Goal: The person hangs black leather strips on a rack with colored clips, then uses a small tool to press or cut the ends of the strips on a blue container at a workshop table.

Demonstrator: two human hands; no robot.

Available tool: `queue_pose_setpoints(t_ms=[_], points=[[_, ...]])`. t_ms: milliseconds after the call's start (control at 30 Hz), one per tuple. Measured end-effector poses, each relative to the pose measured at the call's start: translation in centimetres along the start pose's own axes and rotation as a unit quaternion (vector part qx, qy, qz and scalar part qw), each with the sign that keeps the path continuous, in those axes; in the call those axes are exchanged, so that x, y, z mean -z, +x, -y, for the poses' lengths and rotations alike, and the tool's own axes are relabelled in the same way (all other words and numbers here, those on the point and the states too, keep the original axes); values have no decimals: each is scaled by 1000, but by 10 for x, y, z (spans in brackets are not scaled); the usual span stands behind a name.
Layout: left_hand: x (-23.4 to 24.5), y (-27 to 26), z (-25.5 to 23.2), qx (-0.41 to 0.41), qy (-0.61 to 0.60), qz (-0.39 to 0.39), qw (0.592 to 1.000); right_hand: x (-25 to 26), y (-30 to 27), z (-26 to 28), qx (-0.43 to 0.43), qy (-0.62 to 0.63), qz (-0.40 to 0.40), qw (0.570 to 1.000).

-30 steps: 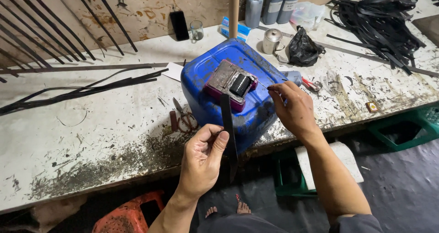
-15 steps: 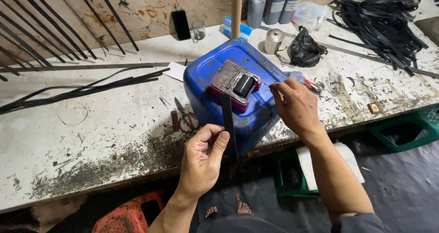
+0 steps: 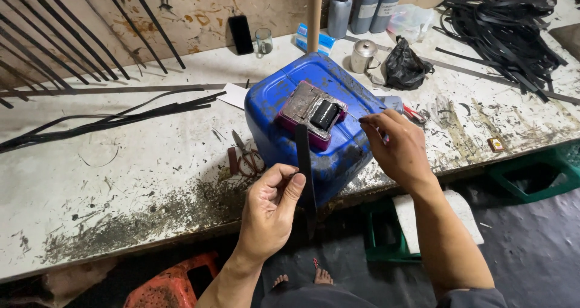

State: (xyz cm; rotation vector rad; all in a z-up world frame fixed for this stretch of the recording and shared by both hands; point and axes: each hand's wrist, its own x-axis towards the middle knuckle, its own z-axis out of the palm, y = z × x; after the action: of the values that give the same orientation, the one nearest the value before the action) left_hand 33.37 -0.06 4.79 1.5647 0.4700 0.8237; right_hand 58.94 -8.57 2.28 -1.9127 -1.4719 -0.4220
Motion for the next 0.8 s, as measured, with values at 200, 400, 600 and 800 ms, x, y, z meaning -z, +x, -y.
queue_pose_setpoints(t_ms=[200, 400, 600, 800], points=[[0, 3, -2, 5, 6, -8, 1000, 17, -21, 13, -95, 296, 42, 950], [-4, 8, 17, -66, -21, -36, 997, 23, -35, 28, -31, 407, 17, 913], [-3, 8, 7, -62, -44, -28, 997, 30, -38, 52, 31, 417, 8, 908], [-2, 5, 5, -63, -41, -26, 997, 33, -35, 61, 73, 363, -12, 929]])
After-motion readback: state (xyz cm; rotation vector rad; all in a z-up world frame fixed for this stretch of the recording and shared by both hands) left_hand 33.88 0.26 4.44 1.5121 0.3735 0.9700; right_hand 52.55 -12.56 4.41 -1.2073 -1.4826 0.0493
